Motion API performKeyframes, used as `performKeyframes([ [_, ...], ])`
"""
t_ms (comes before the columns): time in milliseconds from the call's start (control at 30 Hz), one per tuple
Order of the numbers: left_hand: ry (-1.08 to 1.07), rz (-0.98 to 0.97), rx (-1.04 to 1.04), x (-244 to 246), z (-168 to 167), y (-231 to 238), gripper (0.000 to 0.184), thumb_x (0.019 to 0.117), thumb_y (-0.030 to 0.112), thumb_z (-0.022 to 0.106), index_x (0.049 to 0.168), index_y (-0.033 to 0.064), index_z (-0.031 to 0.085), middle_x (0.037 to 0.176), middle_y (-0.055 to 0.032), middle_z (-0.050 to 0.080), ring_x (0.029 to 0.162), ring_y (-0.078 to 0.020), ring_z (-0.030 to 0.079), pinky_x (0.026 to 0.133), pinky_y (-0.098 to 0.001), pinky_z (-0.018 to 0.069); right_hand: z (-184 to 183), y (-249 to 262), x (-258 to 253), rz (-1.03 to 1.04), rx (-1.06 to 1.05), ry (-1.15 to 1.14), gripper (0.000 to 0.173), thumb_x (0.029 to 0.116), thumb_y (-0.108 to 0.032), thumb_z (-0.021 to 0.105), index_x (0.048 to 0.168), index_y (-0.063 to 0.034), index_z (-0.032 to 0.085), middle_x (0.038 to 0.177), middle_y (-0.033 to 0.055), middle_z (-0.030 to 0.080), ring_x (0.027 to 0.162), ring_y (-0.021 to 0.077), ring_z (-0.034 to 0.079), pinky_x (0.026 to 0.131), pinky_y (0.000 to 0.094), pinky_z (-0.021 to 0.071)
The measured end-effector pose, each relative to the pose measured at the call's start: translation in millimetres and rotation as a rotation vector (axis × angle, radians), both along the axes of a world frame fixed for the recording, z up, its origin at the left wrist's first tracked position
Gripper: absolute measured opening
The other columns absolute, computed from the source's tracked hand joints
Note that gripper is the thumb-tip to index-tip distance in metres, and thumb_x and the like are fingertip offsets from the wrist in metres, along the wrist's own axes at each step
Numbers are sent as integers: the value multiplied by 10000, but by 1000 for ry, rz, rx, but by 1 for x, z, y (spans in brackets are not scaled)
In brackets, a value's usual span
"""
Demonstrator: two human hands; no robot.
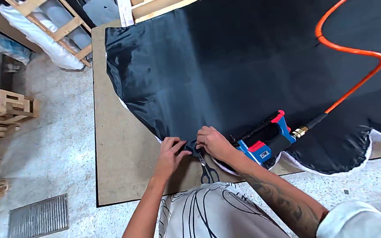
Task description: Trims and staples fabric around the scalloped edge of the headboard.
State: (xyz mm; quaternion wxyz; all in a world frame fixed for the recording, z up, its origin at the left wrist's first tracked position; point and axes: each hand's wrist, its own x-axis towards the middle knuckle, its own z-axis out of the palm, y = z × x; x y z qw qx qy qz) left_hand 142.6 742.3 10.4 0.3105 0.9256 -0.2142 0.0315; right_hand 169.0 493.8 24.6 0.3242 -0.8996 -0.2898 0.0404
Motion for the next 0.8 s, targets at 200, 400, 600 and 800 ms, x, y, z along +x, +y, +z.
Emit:
performKeyframes([
  [200, -200, -187, -34, 23, -10, 4, 186, 943, 343, 749, 969, 168, 807, 889, -5, 674, 916, -168, 640, 848, -364, 546, 3, 1, 8, -22, 24, 1, 130, 982, -179, 683, 917, -68, 699, 953, 73, 672, 1010, 233, 652, 916, 378, 550],
  [400, -370, -410, 141, 46, 7, 9, 104, 972, 119, 660, 965, 40, 728, 899, -96, 693, 873, -241, 689, 796, -380, 594, 6, 2, 4, -3, -3, -96, 111, 1013, -120, 621, 966, -29, 665, 953, 116, 663, 992, 273, 658, 916, 386, 552],
  [600, -138, -337, 245, 28, 29, 6, 234, 936, 24, 665, 1168, 40, 692, 1119, -128, 690, 1015, -281, 689, 867, -437, 587, 9, 3, 0, 1, -11, -116, 235, 981, -44, 634, 1202, -70, 708, 1046, 116, 687, 1053, 268, 657, 954, 395, 553],
  [800, -90, -114, -9, 1, -4, 23, 202, 994, 175, 646, 1148, 96, 749, 1127, -72, 705, 1076, -211, 669, 967, -390, 562, 34, 21, -18, -191, -2, -47, 180, 988, -163, 644, 1124, -142, 761, 1132, 68, 650, 1123, 218, 611, 983, 380, 540],
])
